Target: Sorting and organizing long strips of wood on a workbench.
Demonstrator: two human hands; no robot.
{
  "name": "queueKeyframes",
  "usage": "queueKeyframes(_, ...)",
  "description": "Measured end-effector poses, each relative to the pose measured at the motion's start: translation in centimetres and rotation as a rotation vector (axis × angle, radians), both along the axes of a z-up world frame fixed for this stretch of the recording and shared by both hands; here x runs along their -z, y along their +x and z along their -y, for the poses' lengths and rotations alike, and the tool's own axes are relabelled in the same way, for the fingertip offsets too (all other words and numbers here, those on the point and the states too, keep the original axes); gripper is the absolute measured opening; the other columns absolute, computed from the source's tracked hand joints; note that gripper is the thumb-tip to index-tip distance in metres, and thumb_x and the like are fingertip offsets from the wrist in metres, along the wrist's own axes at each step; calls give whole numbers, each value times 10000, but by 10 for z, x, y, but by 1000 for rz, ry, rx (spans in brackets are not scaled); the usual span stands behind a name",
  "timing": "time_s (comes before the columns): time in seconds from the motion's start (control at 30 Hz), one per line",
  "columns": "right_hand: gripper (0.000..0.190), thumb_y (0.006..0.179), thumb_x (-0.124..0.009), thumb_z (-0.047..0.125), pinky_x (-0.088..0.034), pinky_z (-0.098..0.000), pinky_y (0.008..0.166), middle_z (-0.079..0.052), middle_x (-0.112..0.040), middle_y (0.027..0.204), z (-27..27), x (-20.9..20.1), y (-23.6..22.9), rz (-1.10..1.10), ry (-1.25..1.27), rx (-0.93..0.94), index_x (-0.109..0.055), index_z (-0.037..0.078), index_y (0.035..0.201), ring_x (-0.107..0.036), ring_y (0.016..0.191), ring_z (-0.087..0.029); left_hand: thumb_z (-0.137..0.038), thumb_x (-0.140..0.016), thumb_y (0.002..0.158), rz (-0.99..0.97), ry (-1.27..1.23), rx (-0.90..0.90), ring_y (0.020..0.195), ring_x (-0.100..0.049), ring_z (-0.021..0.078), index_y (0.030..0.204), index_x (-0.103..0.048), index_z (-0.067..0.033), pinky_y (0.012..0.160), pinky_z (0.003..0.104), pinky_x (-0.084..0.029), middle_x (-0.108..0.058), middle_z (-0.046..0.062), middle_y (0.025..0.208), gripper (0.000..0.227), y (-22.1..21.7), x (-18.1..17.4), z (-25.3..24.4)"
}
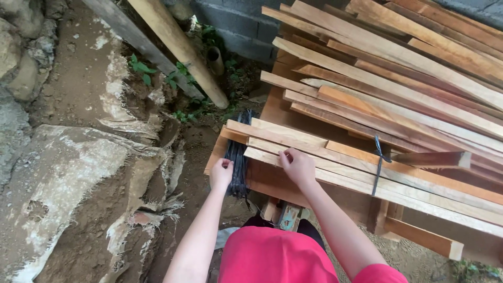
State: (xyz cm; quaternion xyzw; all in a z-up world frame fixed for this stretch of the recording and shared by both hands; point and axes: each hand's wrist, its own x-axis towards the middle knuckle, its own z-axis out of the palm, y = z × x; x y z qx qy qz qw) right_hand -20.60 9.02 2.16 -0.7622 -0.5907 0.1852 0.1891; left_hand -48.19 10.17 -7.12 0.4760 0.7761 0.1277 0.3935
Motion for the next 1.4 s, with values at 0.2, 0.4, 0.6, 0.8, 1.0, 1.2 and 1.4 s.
queueKeyframes(0.2,269,934,-627,424,-588,-529,819,-116,-786,949,14,-49,-73,-289,-241,-223,-730,219,1074,-738,952,-376,-464,-724,896,70,6,-1,1108,-702,306,1023,-751,-219,926,455,-562,-783,45,1025,278,5,15,22)
queueKeyframes(0.4,567,966,-608,504,-547,-523,987,-213,-752,1131,10,32,-96,-415,-531,-115,-652,46,1299,-690,1138,-391,-220,-730,853,315,-17,270,1022,-725,334,950,-777,-160,887,447,-577,-781,104,950,123,27,-14,63)
queueKeyframes(0.6,301,1013,-510,285,-560,-504,932,-151,-781,939,16,1,-67,-478,-500,-64,-776,152,1066,-714,1062,-363,-260,-698,869,511,-131,378,1042,-731,300,986,-798,-153,947,438,-551,-793,123,989,188,47,-67,54)
queueKeyframes(0.8,376,1034,-423,285,-573,-462,963,-262,-745,912,10,-80,-8,-436,-557,-206,-736,83,1086,-771,803,-364,-350,-719,925,427,-39,362,983,-742,233,1042,-798,-227,863,361,-570,-795,47,1000,187,80,-77,17)
queueKeyframes(1.0,555,1057,-465,477,-505,-549,999,-272,-731,1141,-4,-42,103,-391,-430,-118,-710,-4,1182,-670,1151,-445,-351,-756,915,455,33,352,980,-751,214,1080,-788,-198,867,354,-586,-790,39,1055,227,154,-79,12)
queueKeyframes(1.2,372,1039,-439,357,-519,-532,974,-242,-740,1045,32,-115,236,-263,-422,-228,-687,84,1088,-670,1118,-433,-377,-714,944,390,72,359,1008,-736,203,1106,-780,-226,869,343,-587,-772,21,1137,231,243,-97,35)
queueKeyframes(1.4,318,1019,-454,353,-522,-535,928,-211,-735,983,84,-149,349,-357,-403,-211,-710,167,1054,-670,1094,-427,-412,-745,923,411,88,322,1047,-730,250,1153,-763,-153,917,387,-576,-759,85,1174,347,378,-101,76)
